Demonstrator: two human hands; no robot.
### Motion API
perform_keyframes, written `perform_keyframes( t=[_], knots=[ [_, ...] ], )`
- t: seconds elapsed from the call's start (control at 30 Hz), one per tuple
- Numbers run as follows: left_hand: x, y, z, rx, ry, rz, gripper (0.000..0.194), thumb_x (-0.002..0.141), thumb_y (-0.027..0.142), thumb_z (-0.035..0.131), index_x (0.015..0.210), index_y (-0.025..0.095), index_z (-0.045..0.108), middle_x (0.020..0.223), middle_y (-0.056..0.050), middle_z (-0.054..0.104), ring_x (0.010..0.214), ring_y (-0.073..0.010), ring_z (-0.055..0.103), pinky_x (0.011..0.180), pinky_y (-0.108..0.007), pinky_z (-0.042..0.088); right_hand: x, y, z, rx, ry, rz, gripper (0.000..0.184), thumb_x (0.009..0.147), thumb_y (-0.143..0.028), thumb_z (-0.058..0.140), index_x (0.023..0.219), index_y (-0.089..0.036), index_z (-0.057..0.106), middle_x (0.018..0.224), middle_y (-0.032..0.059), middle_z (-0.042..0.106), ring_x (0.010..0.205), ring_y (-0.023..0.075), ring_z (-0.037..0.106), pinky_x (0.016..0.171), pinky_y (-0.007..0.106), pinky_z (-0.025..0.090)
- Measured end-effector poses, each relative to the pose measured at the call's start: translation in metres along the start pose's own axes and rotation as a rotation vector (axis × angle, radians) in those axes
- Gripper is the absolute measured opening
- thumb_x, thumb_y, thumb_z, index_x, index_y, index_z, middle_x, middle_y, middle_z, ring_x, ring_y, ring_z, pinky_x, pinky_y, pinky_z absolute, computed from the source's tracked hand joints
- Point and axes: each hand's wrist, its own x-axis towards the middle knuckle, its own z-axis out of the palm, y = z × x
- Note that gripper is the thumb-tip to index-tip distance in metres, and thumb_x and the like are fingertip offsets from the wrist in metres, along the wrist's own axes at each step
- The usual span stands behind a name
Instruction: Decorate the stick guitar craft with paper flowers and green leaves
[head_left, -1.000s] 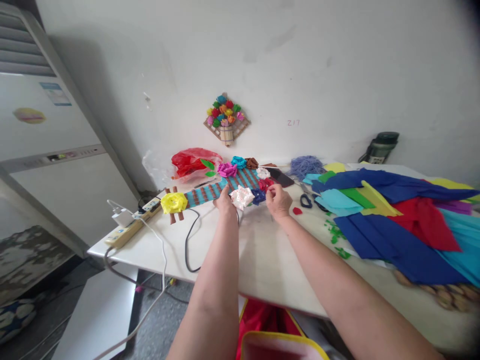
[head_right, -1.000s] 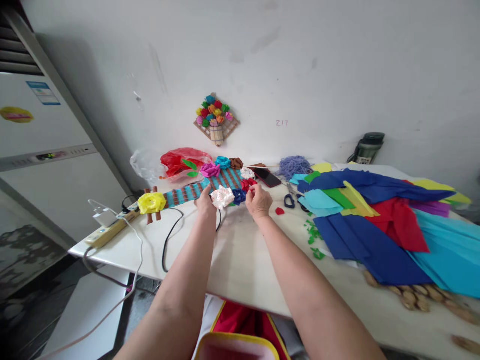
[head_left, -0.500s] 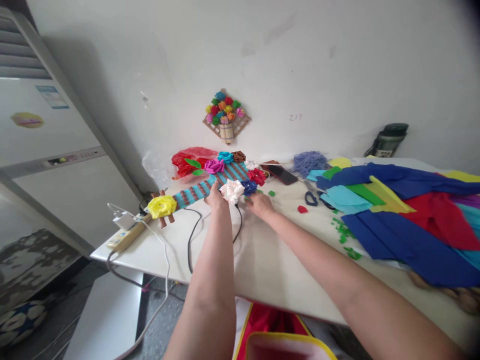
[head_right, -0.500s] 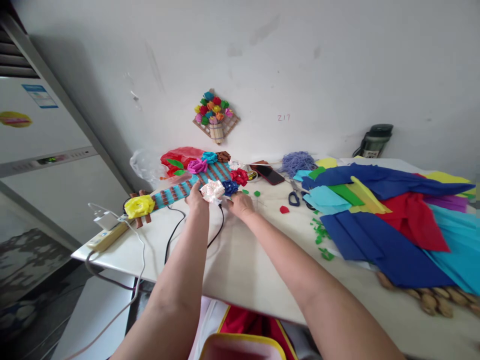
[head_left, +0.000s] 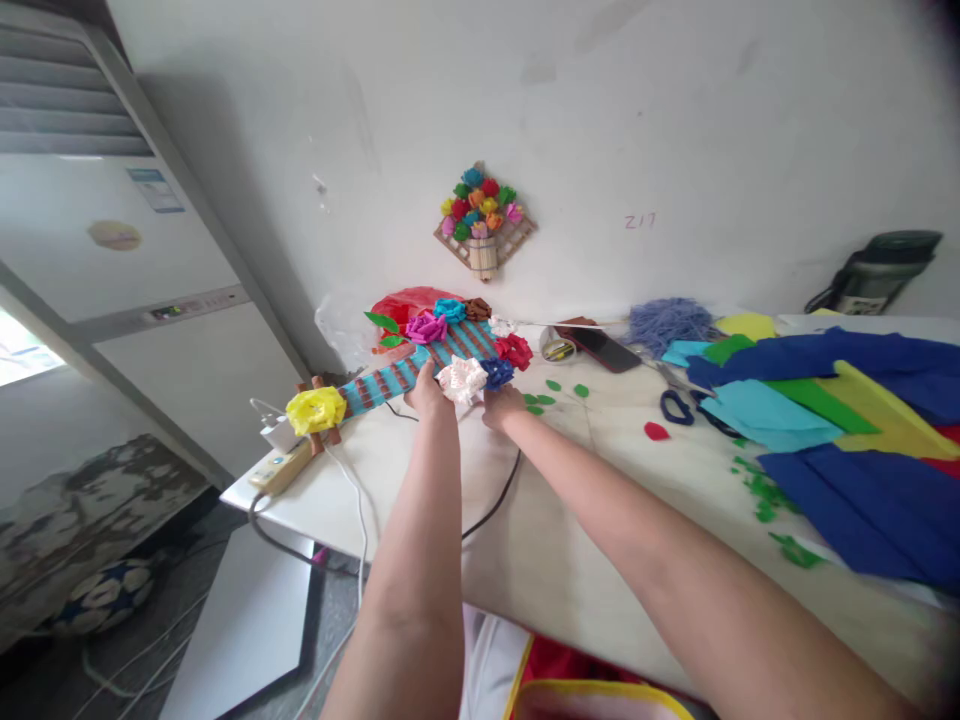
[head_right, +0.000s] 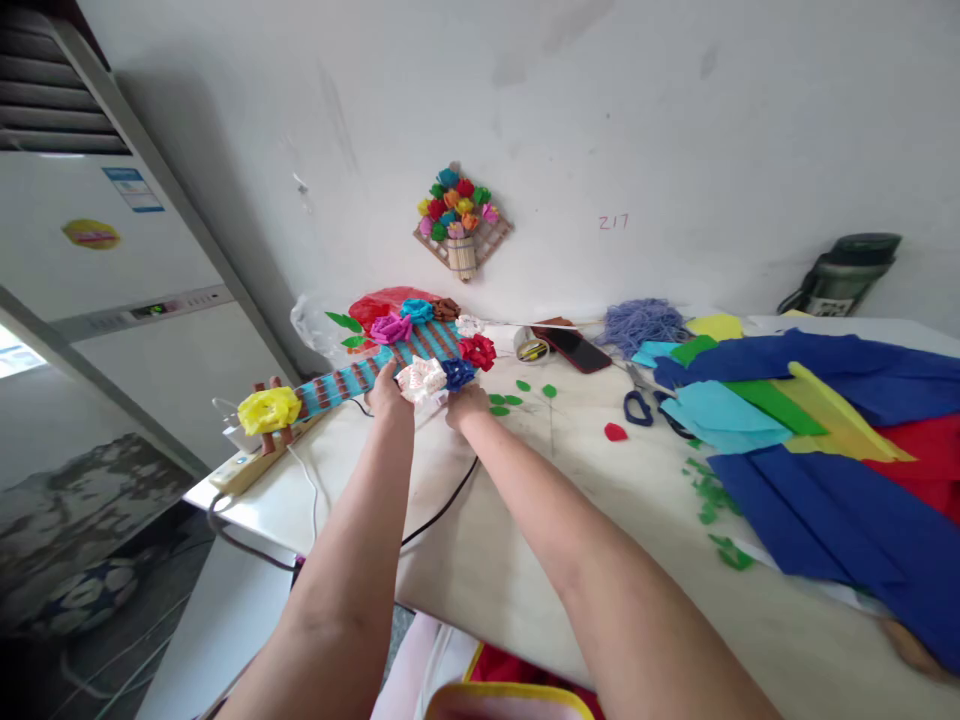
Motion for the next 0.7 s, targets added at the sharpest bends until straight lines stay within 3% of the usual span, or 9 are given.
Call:
perform_keyframes(
  t=[0.17,0.27,0.53,0.7],
  knots=[
    [0.018,0.01,0.003,0.012,0.026,0.039,0.028,0.064,0.005,0.065,0.088,0.015,0.056,0.098,-0.007,0.066,0.097,-0.0221,0.064,0.072,-0.028,0.056,0.0,0.014,0.001,0.014,0.032,0.081,0.042,0.087,-0.036,0.041,0.119,-0.012,0.054,0.111,0.0179,0.063,0.106,0.0285,0.057,0.084,0.037,0.044],
    [0.022,0.013,0.005,-0.021,0.082,0.007,0.027,0.063,0.004,0.065,0.085,0.014,0.054,0.099,-0.008,0.065,0.096,-0.0228,0.064,0.07,-0.029,0.057,-0.006,0.03,-0.002,-0.005,0.037,0.106,0.045,0.086,-0.044,0.042,0.118,-0.016,0.055,0.11,0.0163,0.064,0.104,0.028,0.058,0.083,0.037,0.043],
    [0.011,-0.002,0.007,0.022,0.074,0.015,0.031,0.065,0.007,0.065,0.092,0.013,0.051,0.105,-0.01,0.063,0.097,-0.0222,0.064,0.068,-0.027,0.057,-0.036,0.078,-0.018,-0.07,0.158,0.133,0.033,0.077,-0.024,0.051,0.109,-0.023,0.059,0.098,0.0097,0.068,0.092,0.025,0.063,0.072,0.032,0.043],
    [0.001,-0.024,0.01,0.098,0.041,-0.018,0.029,0.068,0.01,0.063,0.095,0.012,0.051,0.103,-0.01,0.064,0.096,-0.0218,0.064,0.069,-0.027,0.057,-0.056,0.114,-0.021,0.01,0.286,0.316,0.034,0.078,-0.026,0.048,0.111,-0.023,0.058,0.094,0.0101,0.068,0.087,0.0248,0.064,0.07,0.031,0.043]
  ],
)
